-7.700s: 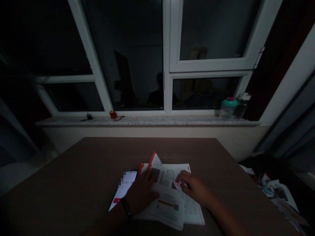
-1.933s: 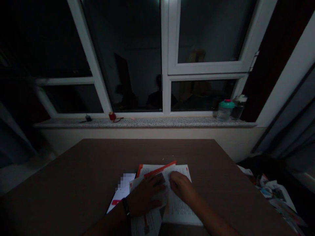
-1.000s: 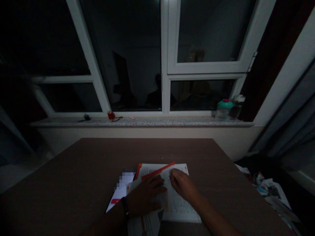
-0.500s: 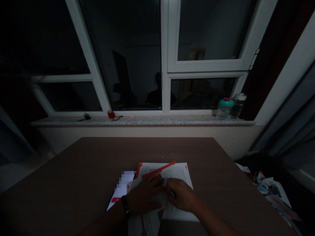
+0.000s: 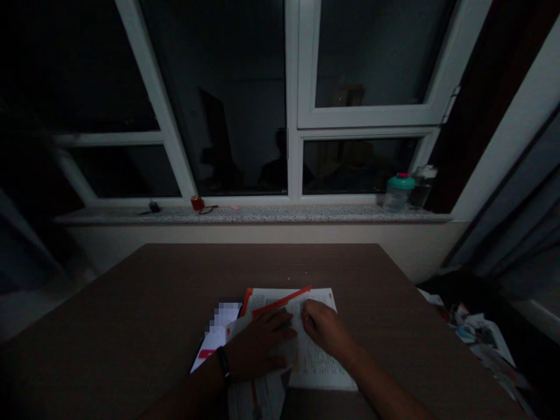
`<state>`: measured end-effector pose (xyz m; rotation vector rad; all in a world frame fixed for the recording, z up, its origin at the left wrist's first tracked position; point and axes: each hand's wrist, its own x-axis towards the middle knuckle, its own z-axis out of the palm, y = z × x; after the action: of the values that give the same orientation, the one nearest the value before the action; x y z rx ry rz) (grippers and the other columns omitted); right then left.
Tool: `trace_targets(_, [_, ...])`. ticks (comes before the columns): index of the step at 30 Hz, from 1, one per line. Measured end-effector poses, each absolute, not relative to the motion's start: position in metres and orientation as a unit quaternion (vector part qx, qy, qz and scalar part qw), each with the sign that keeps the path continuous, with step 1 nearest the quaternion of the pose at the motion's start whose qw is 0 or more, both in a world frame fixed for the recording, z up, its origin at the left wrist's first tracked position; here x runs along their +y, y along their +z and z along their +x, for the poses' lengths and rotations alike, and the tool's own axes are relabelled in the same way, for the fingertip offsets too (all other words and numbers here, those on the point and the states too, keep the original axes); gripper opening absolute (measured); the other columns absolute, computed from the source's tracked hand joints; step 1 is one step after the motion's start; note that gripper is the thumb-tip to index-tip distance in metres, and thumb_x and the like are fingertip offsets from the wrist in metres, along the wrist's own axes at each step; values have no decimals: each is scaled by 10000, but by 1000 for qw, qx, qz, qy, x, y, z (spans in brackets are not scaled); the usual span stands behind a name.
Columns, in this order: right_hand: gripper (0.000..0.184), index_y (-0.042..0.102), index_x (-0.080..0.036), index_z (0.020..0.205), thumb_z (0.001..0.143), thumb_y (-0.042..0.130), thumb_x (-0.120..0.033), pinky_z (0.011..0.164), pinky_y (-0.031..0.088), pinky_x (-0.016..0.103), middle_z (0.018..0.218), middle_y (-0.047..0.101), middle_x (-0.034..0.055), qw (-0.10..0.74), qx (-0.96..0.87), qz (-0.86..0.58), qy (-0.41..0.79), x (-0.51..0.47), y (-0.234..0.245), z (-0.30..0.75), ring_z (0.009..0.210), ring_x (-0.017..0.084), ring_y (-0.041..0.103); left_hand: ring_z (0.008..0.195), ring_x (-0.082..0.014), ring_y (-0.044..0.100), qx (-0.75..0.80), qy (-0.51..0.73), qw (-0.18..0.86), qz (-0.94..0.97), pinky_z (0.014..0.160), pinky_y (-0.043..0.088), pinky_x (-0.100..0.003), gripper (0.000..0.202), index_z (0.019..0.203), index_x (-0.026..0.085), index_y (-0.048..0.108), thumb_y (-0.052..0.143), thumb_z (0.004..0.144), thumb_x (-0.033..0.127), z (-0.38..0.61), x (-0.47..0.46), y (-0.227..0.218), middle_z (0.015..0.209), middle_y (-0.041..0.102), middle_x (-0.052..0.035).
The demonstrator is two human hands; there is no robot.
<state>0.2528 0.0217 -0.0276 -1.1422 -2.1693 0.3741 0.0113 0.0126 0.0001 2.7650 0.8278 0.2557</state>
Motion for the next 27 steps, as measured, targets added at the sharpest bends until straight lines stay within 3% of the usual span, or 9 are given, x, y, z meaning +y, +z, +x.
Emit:
trace_targets(4, [165,441,-225,778,807,445,-63,638,389,243,746,524,-8,318,-851,-395,138,12,-24,251,696,153,519,1390,-336,275,275,95,127,948,1100,298,-512,588,1358,295,478,698,851,495,10,13,-1,1528,339,-50])
trace_targets(9, [163,444,-224,758,770,463,-62,635,386,244,748,532,0,314,-867,-361,142,7,-24,248,690,155,510,1382,-322,302,263,101,135,950,1121,262,-515,591,1387,293,447,653,882,520,9,13,-2,1502,391,-46])
trace_targets(18, [157,455,-215,756,835,426,-82,647,401,269,743,544,14,328,-831,-437,107,26,-28,252,702,167,518,1400,-309,273,261,99,137,951,1121,266,-492,561,1369,281,460,654,889,499,9,14,-1,1527,354,-42])
trace_targets(27, [147,463,-221,783,786,470,-74,652,389,257,766,543,8,315,-870,-354,136,5,-27,249,716,163,515,1316,-292,371,259,100,102,955,1099,307,-456,565,1329,284,483,722,845,449,16,10,3,1414,469,-34])
